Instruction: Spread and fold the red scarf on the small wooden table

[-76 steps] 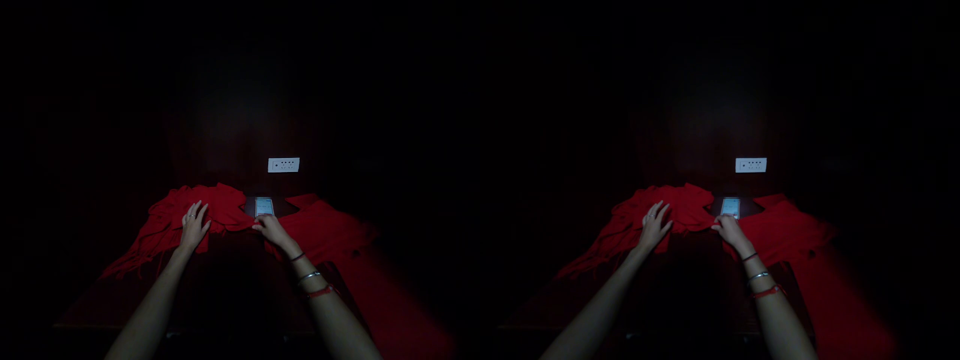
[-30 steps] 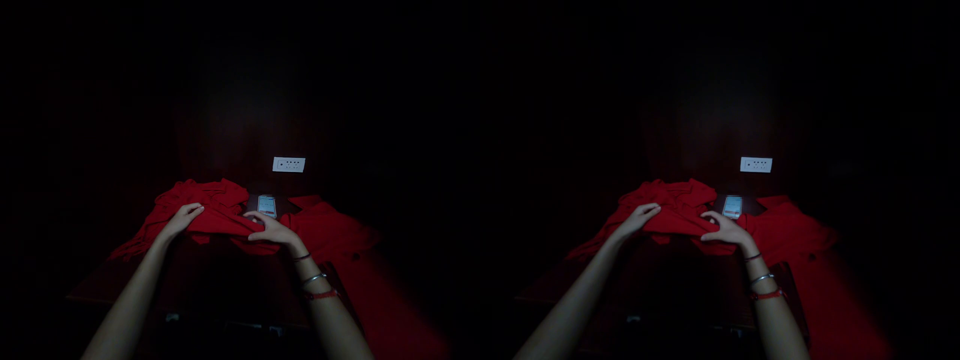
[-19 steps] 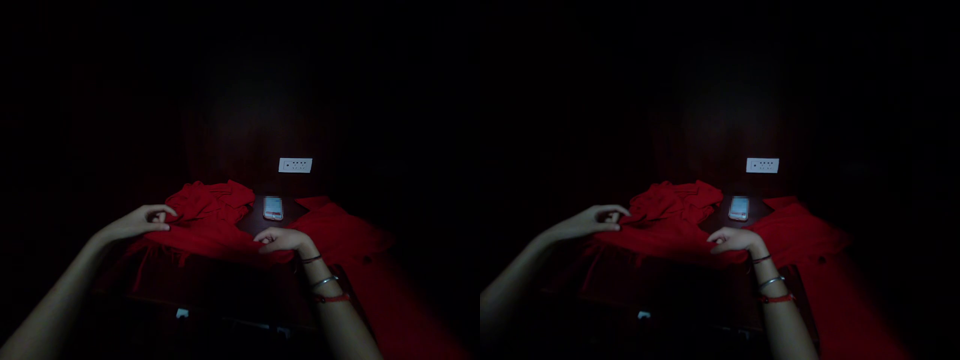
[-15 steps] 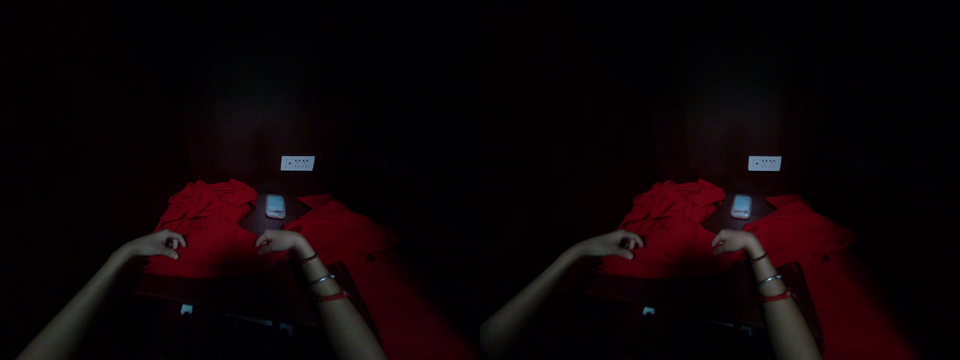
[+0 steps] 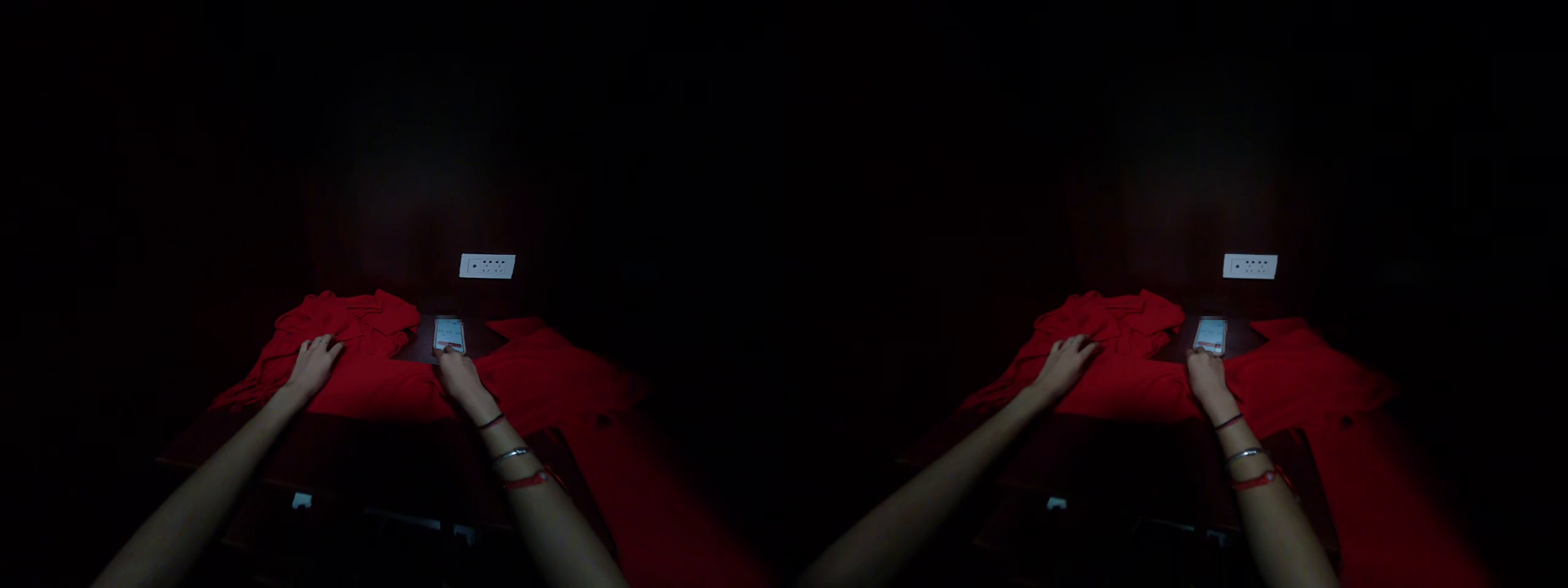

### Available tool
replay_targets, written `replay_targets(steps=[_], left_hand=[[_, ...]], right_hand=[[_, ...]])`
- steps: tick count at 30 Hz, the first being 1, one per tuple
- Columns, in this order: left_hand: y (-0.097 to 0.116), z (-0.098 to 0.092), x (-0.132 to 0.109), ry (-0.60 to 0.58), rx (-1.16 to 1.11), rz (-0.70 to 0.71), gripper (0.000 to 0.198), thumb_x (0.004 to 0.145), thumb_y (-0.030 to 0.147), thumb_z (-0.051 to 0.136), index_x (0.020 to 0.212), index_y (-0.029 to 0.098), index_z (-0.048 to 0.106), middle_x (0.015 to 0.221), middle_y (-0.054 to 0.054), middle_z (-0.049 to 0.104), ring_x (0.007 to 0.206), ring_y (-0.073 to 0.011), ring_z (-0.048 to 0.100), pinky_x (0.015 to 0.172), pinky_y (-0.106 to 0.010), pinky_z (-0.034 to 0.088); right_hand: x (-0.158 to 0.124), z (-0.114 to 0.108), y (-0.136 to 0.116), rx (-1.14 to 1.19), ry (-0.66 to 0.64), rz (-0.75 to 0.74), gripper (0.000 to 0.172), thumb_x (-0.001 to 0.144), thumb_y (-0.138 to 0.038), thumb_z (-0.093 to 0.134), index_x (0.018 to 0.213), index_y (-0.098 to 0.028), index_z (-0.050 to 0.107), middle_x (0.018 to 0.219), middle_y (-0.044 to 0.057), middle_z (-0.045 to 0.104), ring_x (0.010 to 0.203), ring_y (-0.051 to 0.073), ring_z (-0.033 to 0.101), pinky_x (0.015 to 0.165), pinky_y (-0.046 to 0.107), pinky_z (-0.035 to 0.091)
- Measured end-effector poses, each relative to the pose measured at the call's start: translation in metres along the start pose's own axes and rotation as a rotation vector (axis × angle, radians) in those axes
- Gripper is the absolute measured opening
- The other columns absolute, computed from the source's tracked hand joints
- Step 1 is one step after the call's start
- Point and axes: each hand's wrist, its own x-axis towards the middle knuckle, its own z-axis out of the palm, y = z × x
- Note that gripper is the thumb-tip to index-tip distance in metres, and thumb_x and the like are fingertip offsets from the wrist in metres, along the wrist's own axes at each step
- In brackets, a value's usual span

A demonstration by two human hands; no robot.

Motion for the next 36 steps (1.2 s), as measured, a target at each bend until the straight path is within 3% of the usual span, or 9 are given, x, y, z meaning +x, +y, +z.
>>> replay_targets(steps=[4, 7, 10, 14, 19, 26, 29, 32, 36], left_hand=[[0.029, -0.019, -0.025, 0.011, -0.179, 0.308, 0.026, 0.08, 0.02, 0.038, 0.102, 0.02, 0.053, 0.096, -0.009, 0.052, 0.09, -0.0192, 0.048, 0.08, -0.034, 0.036], [0.028, -0.029, -0.045, -0.126, -0.294, 0.494, 0.03, 0.077, 0.033, 0.047, 0.104, 0.023, 0.051, 0.096, -0.005, 0.053, 0.09, -0.0176, 0.049, 0.081, -0.03, 0.037], [0.011, -0.02, -0.057, -0.189, -0.265, 0.451, 0.028, 0.077, 0.024, 0.046, 0.105, 0.023, 0.05, 0.097, -0.006, 0.055, 0.088, -0.0169, 0.052, 0.08, -0.029, 0.039], [-0.01, -0.008, -0.053, -0.146, -0.326, 0.322, 0.033, 0.076, 0.008, 0.034, 0.1, 0.021, 0.052, 0.095, -0.005, 0.058, 0.087, -0.0146, 0.053, 0.078, -0.026, 0.041], [-0.031, -0.035, -0.023, 0.081, -0.425, 0.032, 0.032, 0.07, 0.007, 0.028, 0.086, 0.017, 0.054, 0.087, -0.003, 0.059, 0.085, -0.015, 0.053, 0.079, -0.026, 0.041], [-0.067, -0.072, -0.009, -0.007, 0.062, -0.208, 0.031, 0.072, 0.005, 0.033, 0.097, 0.007, 0.052, 0.091, -0.015, 0.054, 0.084, -0.0255, 0.051, 0.071, -0.039, 0.039], [-0.031, -0.062, -0.019, -0.01, 0.078, -0.18, 0.041, 0.072, 0.004, 0.034, 0.11, 0.011, 0.046, 0.104, -0.018, 0.049, 0.096, -0.0299, 0.045, 0.076, -0.047, 0.035], [0.032, -0.044, -0.025, -0.034, -0.057, 0.098, 0.06, 0.068, 0.016, 0.049, 0.124, 0.023, 0.031, 0.125, -0.012, 0.036, 0.111, -0.0277, 0.034, 0.089, -0.047, 0.026], [0.084, -0.03, -0.012, -0.037, -0.18, 0.128, 0.042, 0.076, 0.017, 0.04, 0.118, 0.017, 0.04, 0.104, -0.008, 0.053, 0.095, -0.0193, 0.048, 0.087, -0.035, 0.032]], right_hand=[[-0.003, -0.004, -0.021, 0.079, 0.124, -0.359, 0.024, 0.08, -0.015, 0.04, 0.095, -0.018, 0.058, 0.095, 0.008, 0.055, 0.092, 0.018, 0.046, 0.079, 0.03, 0.034], [-0.007, -0.003, -0.03, 0.152, 0.0, -0.61, 0.02, 0.08, -0.026, 0.044, 0.091, -0.019, 0.059, 0.089, 0.005, 0.057, 0.086, 0.016, 0.049, 0.077, 0.028, 0.034], [-0.012, 0.004, -0.03, 0.139, -0.2, -0.714, 0.027, 0.07, -0.035, 0.057, 0.092, -0.019, 0.06, 0.088, 0.004, 0.058, 0.082, 0.017, 0.051, 0.071, 0.026, 0.037], [-0.015, 0.011, -0.03, 0.054, -0.23, -0.671, 0.023, 0.07, -0.025, 0.056, 0.092, -0.017, 0.06, 0.089, 0.006, 0.057, 0.083, 0.018, 0.051, 0.069, 0.026, 0.038], [-0.017, 0.004, -0.038, 0.008, -0.007, -0.538, 0.039, 0.077, -0.01, 0.038, 0.114, -0.018, 0.045, 0.098, 0.007, 0.056, 0.09, 0.017, 0.049, 0.078, 0.028, 0.034], [-0.013, -0.022, -0.022, -0.126, 0.136, -0.279, 0.033, 0.078, -0.008, 0.033, 0.104, -0.014, 0.052, 0.092, 0.013, 0.057, 0.09, 0.022, 0.048, 0.079, 0.033, 0.033], [-0.011, -0.027, -0.012, -0.072, 0.078, -0.204, 0.031, 0.078, -0.007, 0.033, 0.099, -0.014, 0.054, 0.093, 0.012, 0.057, 0.087, 0.021, 0.051, 0.074, 0.03, 0.036], [-0.009, -0.03, -0.008, 0.115, 0.015, -0.279, 0.032, 0.081, -0.01, 0.03, 0.104, -0.015, 0.052, 0.096, 0.009, 0.058, 0.087, 0.016, 0.053, 0.073, 0.025, 0.038], [-0.016, -0.04, 0.001, 0.157, -0.013, -0.304, 0.031, 0.082, -0.024, 0.037, 0.11, -0.017, 0.049, 0.106, 0.01, 0.054, 0.097, 0.019, 0.048, 0.081, 0.03, 0.036]])
